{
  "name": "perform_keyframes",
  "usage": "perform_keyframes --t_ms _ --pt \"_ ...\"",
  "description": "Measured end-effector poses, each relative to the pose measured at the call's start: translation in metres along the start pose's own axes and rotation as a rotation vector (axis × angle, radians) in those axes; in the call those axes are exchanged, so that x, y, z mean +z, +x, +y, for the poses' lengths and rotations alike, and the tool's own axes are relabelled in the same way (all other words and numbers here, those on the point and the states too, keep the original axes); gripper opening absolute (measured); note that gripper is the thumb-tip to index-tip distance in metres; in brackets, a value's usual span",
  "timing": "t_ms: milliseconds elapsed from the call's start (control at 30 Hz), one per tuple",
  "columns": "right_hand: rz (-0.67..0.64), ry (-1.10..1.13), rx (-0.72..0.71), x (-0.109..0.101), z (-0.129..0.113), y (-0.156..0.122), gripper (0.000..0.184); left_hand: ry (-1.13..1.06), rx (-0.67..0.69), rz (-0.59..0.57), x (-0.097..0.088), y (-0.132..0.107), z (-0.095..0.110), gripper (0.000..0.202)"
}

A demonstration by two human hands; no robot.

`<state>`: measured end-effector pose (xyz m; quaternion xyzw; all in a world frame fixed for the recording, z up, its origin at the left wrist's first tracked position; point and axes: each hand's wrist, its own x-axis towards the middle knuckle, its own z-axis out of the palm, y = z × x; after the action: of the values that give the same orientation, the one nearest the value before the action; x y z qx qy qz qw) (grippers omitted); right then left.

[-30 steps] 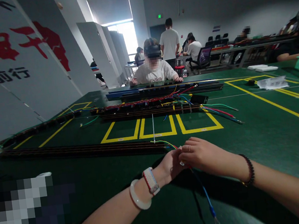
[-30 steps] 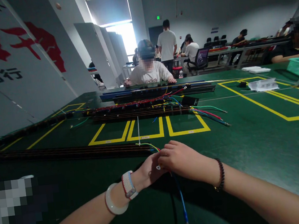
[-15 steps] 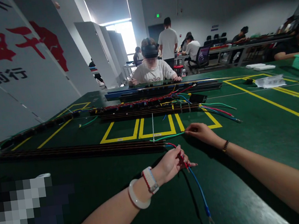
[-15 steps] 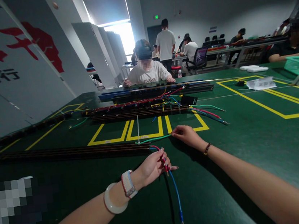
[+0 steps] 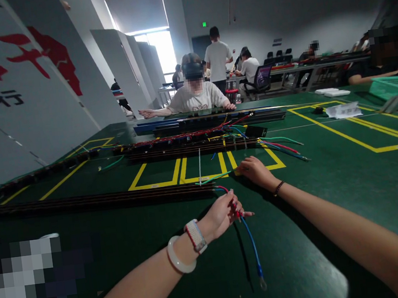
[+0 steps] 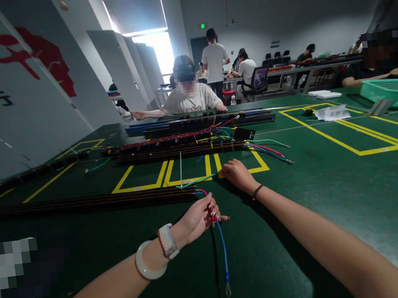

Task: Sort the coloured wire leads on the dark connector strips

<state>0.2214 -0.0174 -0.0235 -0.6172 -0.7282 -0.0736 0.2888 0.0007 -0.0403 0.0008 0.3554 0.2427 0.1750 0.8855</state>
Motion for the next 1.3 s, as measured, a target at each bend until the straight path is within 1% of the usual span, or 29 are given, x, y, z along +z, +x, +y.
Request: perform_keyframes --t_ms 67,133,233,300,367,433,467,533,633,700,767,867,933,1033,1100,1167,1233,1300 --pt "-0.014 -0.028 -0.032 -0.004 -0.001 -0.005 0.009 -0.003 -0.009 0.009 0.0 0.0 0.001 0.029" --pt "0.011 -0.032 -0.115 -0.013 -0.007 -0.013 0.014 0.005 -0.016 0.023 0.0 -0.001 0.001 0.029" --pt "0.101 -0.024 -0.327 -0.032 -0.025 -0.026 0.02 -0.011 -0.017 0.032 0.0 -0.001 0.001 0.027" --pt "0.134 -0.061 -0.526 -0.043 -0.038 -0.032 0.024 -0.045 -0.015 0.043 0.0 -0.001 0.001 0.024" --pt "0.103 -0.101 -0.744 -0.05 -0.048 -0.036 0.029 -0.082 -0.022 0.055 0.0 0.001 0.0 0.021" --pt "0.04 -0.127 -0.906 -0.052 -0.056 -0.037 0.033 -0.12 -0.033 0.032 -0.001 0.003 0.0 0.019" --pt "0.01 -0.141 -0.949 -0.052 -0.058 -0.037 0.033 -0.138 -0.037 0.018 -0.002 0.004 -0.001 0.019" --pt "-0.032 -0.171 -0.98 -0.051 -0.06 -0.037 0.031 -0.171 -0.036 0.011 -0.003 0.006 -0.002 0.017" --pt "-0.054 -0.174 -0.96 -0.047 -0.06 -0.037 0.026 -0.188 -0.023 0.049 -0.004 0.007 -0.003 0.015" --pt "-0.032 -0.102 -0.903 -0.044 -0.06 -0.037 0.025 -0.179 -0.019 0.044 -0.003 0.005 -0.001 0.018" --pt "0.007 0.02 -0.786 -0.042 -0.061 -0.036 0.023 -0.174 -0.021 0.006 -0.002 0.002 0.001 0.026" --pt "0.033 0.212 -0.534 -0.04 -0.063 -0.033 0.02 -0.179 -0.022 -0.058 -0.002 0.0 0.003 0.032" --pt "-0.001 0.301 -0.378 -0.041 -0.064 -0.03 0.022 -0.165 -0.033 -0.06 -0.004 0.0 0.003 0.028" --pt "-0.077 0.36 -0.234 -0.043 -0.068 -0.022 0.025 -0.098 -0.049 -0.044 -0.005 0.001 0.001 0.024" --pt "-0.128 0.338 -0.187 -0.046 -0.075 -0.012 0.027 -0.059 -0.032 -0.045 -0.005 0.002 0.0 0.022" --pt "-0.164 0.26 -0.181 -0.048 -0.084 0.002 0.028 -0.041 -0.019 -0.04 -0.005 0.002 -0.001 0.02" --pt "-0.172 0.132 -0.213 -0.047 -0.096 0.019 0.028 -0.047 -0.02 -0.03 -0.005 0.002 -0.001 0.021" --pt "-0.179 -0.014 -0.234 -0.042 -0.108 0.036 0.03 -0.047 -0.027 -0.011 -0.006 0.002 -0.001 0.021"
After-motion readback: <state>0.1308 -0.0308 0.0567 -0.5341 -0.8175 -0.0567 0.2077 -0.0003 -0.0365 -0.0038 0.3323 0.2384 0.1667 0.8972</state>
